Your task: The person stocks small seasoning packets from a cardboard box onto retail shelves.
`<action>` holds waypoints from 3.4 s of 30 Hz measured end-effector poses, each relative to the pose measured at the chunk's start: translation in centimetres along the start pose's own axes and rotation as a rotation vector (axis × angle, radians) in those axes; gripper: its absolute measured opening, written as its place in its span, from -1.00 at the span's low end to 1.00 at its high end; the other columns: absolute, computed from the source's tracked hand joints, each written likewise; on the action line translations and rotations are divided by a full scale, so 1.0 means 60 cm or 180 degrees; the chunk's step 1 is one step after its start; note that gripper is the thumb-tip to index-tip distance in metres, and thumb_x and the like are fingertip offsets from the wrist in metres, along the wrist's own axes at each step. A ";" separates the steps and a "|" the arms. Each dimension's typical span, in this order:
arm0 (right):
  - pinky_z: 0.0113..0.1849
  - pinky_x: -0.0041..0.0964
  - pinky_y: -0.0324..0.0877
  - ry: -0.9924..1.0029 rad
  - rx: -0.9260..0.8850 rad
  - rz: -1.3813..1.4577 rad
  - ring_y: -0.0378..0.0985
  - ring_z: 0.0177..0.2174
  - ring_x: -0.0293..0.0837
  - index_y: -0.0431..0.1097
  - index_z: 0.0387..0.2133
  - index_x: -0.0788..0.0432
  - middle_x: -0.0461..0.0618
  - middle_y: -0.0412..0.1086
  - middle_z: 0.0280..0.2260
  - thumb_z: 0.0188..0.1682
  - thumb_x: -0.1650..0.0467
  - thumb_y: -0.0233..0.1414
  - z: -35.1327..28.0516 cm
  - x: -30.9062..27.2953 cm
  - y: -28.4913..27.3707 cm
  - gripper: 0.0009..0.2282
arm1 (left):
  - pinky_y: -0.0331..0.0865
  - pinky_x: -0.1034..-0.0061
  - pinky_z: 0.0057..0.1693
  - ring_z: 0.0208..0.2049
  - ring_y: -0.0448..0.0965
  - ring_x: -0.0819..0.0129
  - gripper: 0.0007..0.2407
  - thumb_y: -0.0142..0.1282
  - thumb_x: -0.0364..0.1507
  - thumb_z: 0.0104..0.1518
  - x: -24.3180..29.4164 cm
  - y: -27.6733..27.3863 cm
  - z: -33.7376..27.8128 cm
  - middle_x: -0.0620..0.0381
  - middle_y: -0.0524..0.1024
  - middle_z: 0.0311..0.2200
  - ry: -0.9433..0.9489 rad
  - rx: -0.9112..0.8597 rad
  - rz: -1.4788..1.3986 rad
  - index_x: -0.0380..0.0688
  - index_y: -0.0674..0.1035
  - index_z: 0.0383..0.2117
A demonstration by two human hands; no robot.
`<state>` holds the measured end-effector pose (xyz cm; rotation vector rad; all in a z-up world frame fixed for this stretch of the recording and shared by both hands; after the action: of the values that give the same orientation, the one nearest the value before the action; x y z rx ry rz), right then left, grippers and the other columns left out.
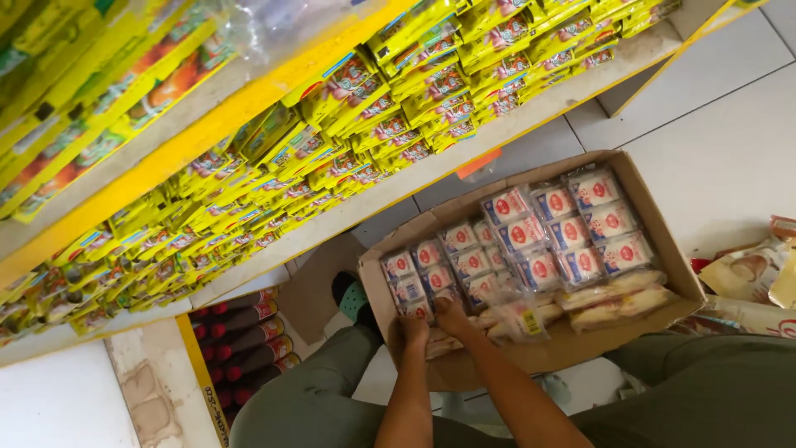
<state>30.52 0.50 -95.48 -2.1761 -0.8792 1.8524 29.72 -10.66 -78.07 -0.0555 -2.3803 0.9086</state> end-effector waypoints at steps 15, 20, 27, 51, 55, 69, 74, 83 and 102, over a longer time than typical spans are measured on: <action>-0.08 -0.14 0.47 0.1059 -0.0787 0.1360 0.60 -0.07 0.02 0.37 0.05 0.05 0.05 0.55 -0.08 -0.35 0.40 0.24 -0.014 -0.113 -0.168 -0.43 | 0.43 0.35 0.04 -0.12 0.63 0.16 -0.69 -0.01 -0.50 0.08 -0.167 0.106 0.116 -0.10 0.68 -0.15 0.0191 -0.0657 -0.0458 -0.25 0.68 -0.07; -0.08 -0.16 0.47 0.1042 -0.0685 0.0553 0.61 -0.12 0.04 0.41 0.12 0.03 0.07 0.56 -0.09 -0.24 0.43 0.12 -0.005 -0.047 -0.159 -0.47 | 0.42 0.38 -0.08 -0.21 0.59 0.31 -0.74 0.04 -0.46 0.15 -0.156 0.097 0.106 0.09 0.64 -0.19 0.0065 -0.0637 -0.0731 -0.16 0.60 -0.04; -0.27 -0.22 0.55 0.0995 -0.1210 0.0701 0.64 -0.35 -0.13 0.29 0.24 -0.12 0.03 0.59 -0.22 -0.20 0.41 0.15 0.022 -0.023 -0.218 -0.39 | 0.23 0.39 -0.48 -0.60 0.46 0.42 -0.70 0.15 -0.53 0.09 -0.080 0.077 0.020 0.22 0.53 -0.45 -0.0466 -0.1384 -0.0586 0.06 0.49 -0.03; -0.40 -0.29 0.56 -0.0136 -0.1689 0.1508 0.62 -0.50 -0.20 0.28 0.22 0.05 0.03 0.56 -0.40 -0.12 0.52 0.16 -0.025 -0.327 -0.563 -0.44 | 0.22 0.49 -0.49 -0.60 0.45 0.48 -0.24 0.36 -0.43 0.04 0.195 -0.073 -0.265 0.24 0.54 -0.55 0.0271 -0.1465 -0.1618 0.07 0.20 0.42; -0.42 -0.29 0.55 -0.0322 -0.1560 0.1446 0.60 -0.52 -0.21 0.26 0.20 0.15 0.04 0.54 -0.42 -0.11 0.53 0.21 -0.049 -0.414 -0.628 -0.46 | 0.34 0.55 -0.38 -0.53 0.47 0.55 -0.24 0.40 -0.43 0.06 0.203 -0.072 -0.242 0.24 0.51 -0.53 0.1117 -0.1355 -0.1813 0.00 0.19 0.42; -0.35 -0.35 0.40 -0.1090 -0.1161 0.1332 0.45 -0.40 -0.29 0.15 0.33 0.08 -0.07 0.53 -0.38 -0.13 0.50 0.27 -0.143 -0.607 -0.759 -0.30 | 0.39 0.65 -0.28 -0.47 0.48 0.61 -0.25 0.35 -0.54 0.03 0.347 -0.191 -0.373 0.23 0.56 -0.50 0.2609 -0.1507 -0.2100 -0.23 0.17 0.39; -0.24 -0.29 0.55 -0.0754 -0.0679 0.1304 0.59 -0.31 -0.28 0.24 0.32 0.04 -0.11 0.61 -0.28 -0.20 0.52 0.27 -0.180 -0.646 -0.815 -0.29 | 0.46 0.64 -0.19 -0.41 0.56 0.60 -0.26 0.33 -0.58 0.03 0.385 -0.201 -0.412 0.20 0.62 -0.44 0.2811 -0.1674 -0.2369 -0.26 0.17 0.38; -0.18 -0.25 0.47 -0.1125 -0.0599 0.1725 0.53 -0.25 -0.20 0.11 0.35 0.08 0.06 0.55 -0.25 -0.13 0.58 0.23 -0.202 -0.664 -0.901 -0.28 | 0.44 0.67 -0.18 -0.41 0.59 0.61 -0.24 0.37 -0.58 0.04 0.511 -0.270 -0.537 0.17 0.63 -0.44 0.3562 -0.1877 -0.2113 -0.26 0.14 0.39; -0.29 -0.24 0.44 -0.1983 0.0550 0.1630 0.45 -0.39 -0.21 0.12 0.37 0.13 -0.01 0.44 -0.19 -0.04 0.53 0.05 -0.067 -1.027 -1.247 -0.38 | 0.41 0.59 -0.36 -0.53 0.50 0.53 -0.26 0.42 -0.31 0.01 1.072 -0.450 -0.692 0.16 0.57 -0.54 0.4820 -0.0589 -0.0814 -0.18 0.28 0.36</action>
<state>5.45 30.65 -6.74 -1.8443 -0.2004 2.8090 3.08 8.65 -3.83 -0.3557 -0.9878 0.2549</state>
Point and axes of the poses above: each hand's wrist, its own z-axis towards the middle knuckle, its own y-axis out of the palm, x = y × z, the point moved 5 cm from there along z, towards the middle knuckle
